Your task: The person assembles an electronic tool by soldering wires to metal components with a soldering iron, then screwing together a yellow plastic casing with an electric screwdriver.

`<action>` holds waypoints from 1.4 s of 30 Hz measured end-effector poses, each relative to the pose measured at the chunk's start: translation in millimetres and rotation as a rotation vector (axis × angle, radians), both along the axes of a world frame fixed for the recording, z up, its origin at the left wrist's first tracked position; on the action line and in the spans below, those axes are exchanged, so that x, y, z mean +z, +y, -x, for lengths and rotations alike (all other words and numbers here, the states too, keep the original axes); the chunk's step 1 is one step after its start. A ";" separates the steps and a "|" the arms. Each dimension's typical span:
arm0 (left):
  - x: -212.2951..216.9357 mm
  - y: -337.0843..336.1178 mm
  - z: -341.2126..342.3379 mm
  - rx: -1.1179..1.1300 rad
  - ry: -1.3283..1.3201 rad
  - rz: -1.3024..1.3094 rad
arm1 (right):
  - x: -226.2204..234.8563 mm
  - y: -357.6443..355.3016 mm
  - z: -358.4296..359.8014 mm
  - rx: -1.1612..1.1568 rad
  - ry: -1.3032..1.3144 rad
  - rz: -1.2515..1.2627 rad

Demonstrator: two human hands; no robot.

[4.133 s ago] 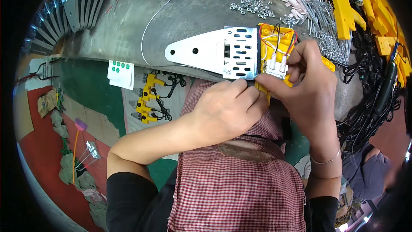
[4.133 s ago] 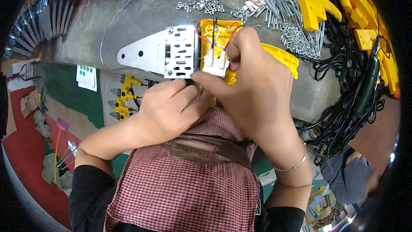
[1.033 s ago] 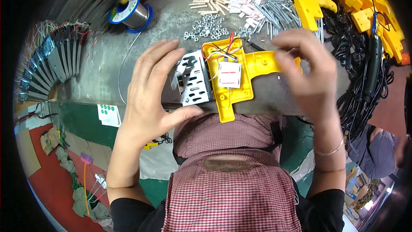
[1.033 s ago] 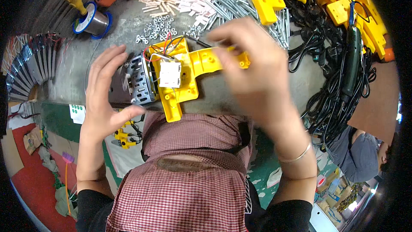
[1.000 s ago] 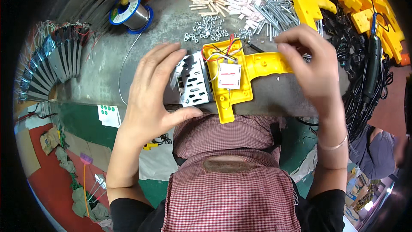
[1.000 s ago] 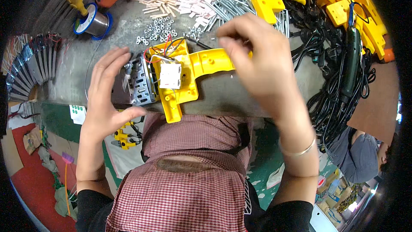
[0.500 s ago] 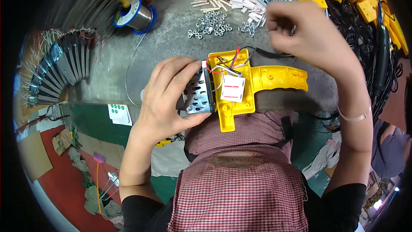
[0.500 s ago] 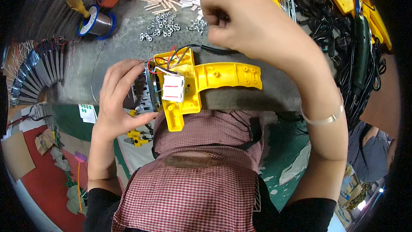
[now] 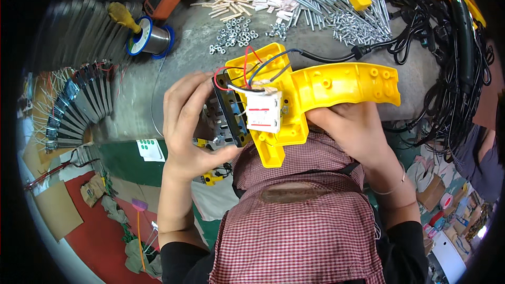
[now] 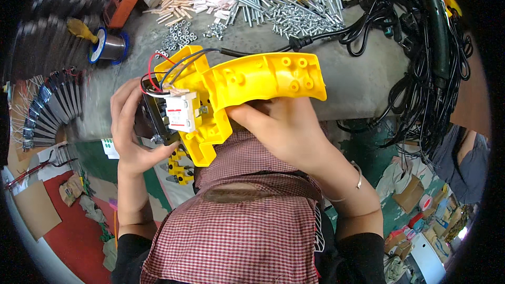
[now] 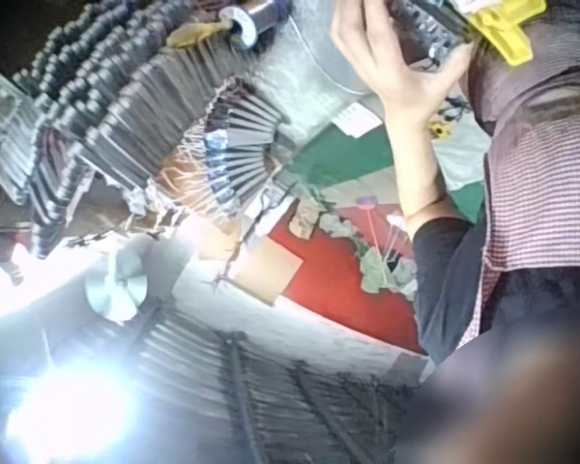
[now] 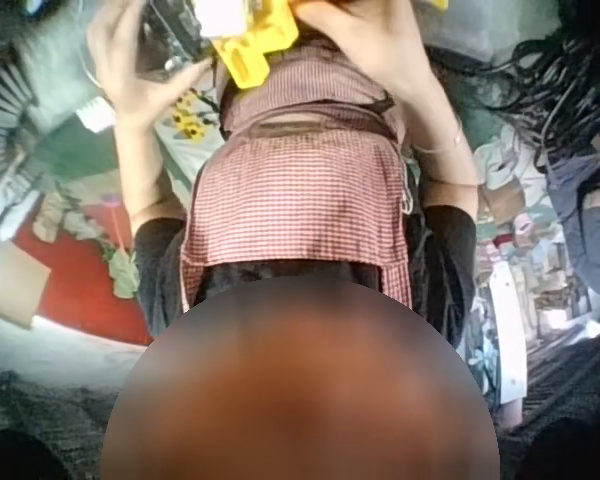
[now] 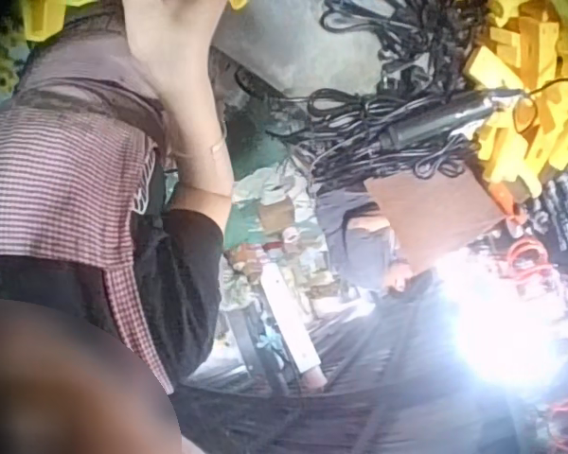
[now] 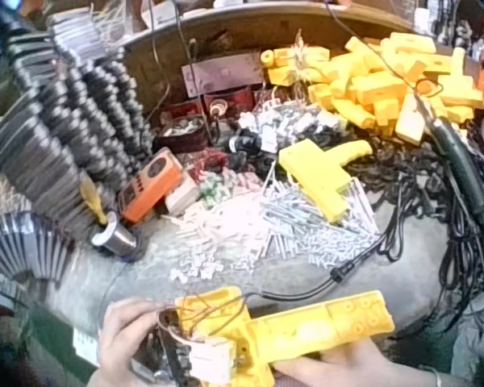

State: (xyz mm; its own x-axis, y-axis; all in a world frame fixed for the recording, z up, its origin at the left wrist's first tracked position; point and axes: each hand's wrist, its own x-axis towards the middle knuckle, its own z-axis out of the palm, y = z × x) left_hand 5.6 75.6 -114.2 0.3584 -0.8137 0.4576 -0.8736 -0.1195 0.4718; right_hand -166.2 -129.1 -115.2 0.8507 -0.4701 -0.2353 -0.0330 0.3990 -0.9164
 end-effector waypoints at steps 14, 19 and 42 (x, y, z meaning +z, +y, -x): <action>-7.5 0.7 6.4 0.036 -0.109 0.057 | -18.5 -5.7 6.8 0.151 0.042 -0.125; -3.5 3.3 8.4 0.048 -0.099 0.016 | -25.2 -6.8 12.2 0.104 -0.050 -0.363; 62.1 -29.9 50.8 0.075 -0.324 -0.203 | 2.4 25.9 -2.1 0.109 -0.045 0.096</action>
State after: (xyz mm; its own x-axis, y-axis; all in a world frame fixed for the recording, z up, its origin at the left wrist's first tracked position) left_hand -45.1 45.7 -52.0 0.2832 -0.8766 0.3892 -0.9589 -0.2508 0.1330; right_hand -164.1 -103.2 -112.8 0.9065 -0.3928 -0.1544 -0.0295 0.3062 -0.9515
